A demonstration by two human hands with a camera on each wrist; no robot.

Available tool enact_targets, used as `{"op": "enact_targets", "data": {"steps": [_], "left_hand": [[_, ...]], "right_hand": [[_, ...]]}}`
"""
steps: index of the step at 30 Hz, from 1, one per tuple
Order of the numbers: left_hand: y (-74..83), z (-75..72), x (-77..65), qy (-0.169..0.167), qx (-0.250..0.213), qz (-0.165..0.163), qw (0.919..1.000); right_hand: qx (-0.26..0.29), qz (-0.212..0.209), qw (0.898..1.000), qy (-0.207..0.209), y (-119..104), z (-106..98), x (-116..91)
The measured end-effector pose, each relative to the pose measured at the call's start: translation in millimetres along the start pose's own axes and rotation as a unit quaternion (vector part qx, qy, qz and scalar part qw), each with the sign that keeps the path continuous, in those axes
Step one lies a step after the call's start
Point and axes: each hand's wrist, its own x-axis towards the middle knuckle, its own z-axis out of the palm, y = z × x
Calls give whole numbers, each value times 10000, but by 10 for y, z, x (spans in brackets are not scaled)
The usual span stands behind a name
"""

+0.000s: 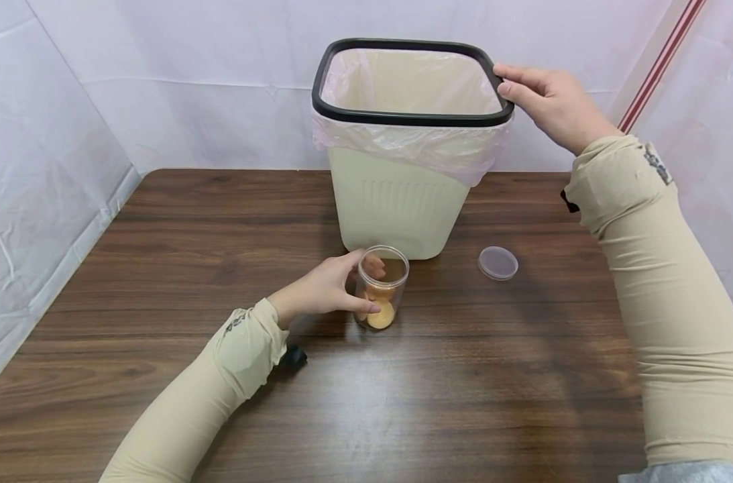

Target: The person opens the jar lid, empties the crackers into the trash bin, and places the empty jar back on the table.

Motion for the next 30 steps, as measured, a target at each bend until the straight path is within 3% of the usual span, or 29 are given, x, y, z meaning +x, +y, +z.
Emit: {"op": "enact_targets", "data": {"steps": [30], "left_hand": [[25, -19, 3, 130, 139, -31, 9998]], "right_hand": [[94, -48, 9999, 87, 12, 6, -18]]}}
